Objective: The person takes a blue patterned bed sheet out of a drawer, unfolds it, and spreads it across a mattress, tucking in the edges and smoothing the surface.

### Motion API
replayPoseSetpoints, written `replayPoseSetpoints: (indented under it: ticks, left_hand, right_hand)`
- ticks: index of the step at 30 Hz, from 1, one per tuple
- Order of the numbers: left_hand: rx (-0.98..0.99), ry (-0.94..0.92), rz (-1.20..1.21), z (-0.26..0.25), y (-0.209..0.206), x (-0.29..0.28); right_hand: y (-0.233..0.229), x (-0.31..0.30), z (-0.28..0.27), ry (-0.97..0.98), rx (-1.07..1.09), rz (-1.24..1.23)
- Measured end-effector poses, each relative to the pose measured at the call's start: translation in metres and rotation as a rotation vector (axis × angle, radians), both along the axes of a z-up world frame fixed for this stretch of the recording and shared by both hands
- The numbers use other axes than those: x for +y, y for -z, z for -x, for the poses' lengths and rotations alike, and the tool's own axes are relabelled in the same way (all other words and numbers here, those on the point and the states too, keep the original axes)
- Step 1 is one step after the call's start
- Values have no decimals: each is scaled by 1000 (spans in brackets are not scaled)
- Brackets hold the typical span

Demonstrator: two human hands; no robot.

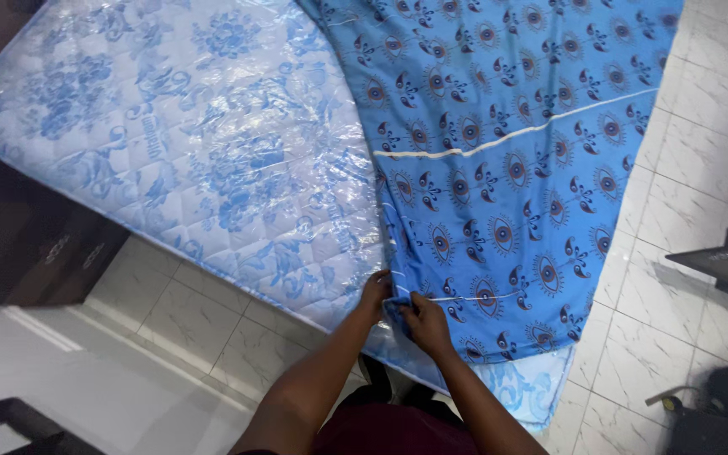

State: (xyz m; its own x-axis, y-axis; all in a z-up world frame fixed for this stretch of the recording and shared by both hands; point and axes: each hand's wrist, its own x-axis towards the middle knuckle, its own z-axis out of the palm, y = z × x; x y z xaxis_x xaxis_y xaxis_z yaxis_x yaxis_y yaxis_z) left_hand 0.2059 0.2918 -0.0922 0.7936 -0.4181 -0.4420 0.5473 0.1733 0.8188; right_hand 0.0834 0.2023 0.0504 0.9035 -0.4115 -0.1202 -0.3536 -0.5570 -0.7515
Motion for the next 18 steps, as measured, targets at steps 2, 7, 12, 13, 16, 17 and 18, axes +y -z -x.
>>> replayPoseSetpoints:
  ticks: [2, 7, 12, 13, 16, 17, 18]
  left_hand:
    - [92, 157, 51, -6, 1, -14]
    - [262, 494, 203, -9, -6, -56]
    - [301, 587, 211, -23, -16, -75]
    - [300, 582, 200, -28, -16, -77]
    - [321, 483, 121, -30, -10, -71]
    - [330, 412, 81, -30, -7, -65]
    - [338, 341, 43, -27, -5, -58]
  right_hand:
    - [-21, 3, 3, -54, 107, -61]
    - [-50, 4, 13, -41, 38, -251]
    - [-40, -8, 19, 23, 34, -347]
    - [-38, -12, 21, 47, 72, -300]
    - [-30, -24, 28, 87, 88, -228]
    - [-28, -29, 29, 94, 59, -197]
    - [-26, -32, 31, 93, 59, -199]
